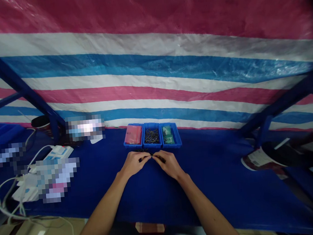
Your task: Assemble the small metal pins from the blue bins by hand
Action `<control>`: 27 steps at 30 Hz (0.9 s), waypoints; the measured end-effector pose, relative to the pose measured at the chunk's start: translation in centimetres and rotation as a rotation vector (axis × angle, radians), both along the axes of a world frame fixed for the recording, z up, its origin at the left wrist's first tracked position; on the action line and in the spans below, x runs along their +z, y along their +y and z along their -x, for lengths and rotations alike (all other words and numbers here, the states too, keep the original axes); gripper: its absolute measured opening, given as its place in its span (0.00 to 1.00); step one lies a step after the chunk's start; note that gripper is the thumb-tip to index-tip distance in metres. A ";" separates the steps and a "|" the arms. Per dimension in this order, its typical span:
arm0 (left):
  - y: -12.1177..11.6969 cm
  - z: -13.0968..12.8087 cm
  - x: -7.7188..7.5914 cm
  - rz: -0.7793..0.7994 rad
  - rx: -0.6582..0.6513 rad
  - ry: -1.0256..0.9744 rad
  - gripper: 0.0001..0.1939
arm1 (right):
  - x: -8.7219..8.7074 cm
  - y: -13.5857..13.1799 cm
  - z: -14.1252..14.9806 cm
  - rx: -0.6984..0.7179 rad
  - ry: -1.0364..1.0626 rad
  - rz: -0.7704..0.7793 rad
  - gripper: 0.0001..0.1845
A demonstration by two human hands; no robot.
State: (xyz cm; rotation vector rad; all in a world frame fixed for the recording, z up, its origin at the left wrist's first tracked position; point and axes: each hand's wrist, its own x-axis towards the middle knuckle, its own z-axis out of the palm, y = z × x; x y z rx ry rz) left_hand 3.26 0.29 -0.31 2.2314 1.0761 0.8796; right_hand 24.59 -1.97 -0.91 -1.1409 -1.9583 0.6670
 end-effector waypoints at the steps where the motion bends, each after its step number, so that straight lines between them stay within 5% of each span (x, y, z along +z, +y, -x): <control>1: 0.0 0.0 0.0 0.000 -0.002 0.002 0.12 | 0.0 0.0 0.0 0.003 -0.004 0.002 0.12; 15: -0.1 -0.2 0.4 -0.006 -0.007 0.081 0.12 | -0.4 0.0 0.2 0.016 0.028 -0.094 0.13; 27: -0.2 -0.3 0.6 0.002 -0.018 0.073 0.16 | 0.3 -0.3 0.1 0.000 -0.159 -0.094 0.15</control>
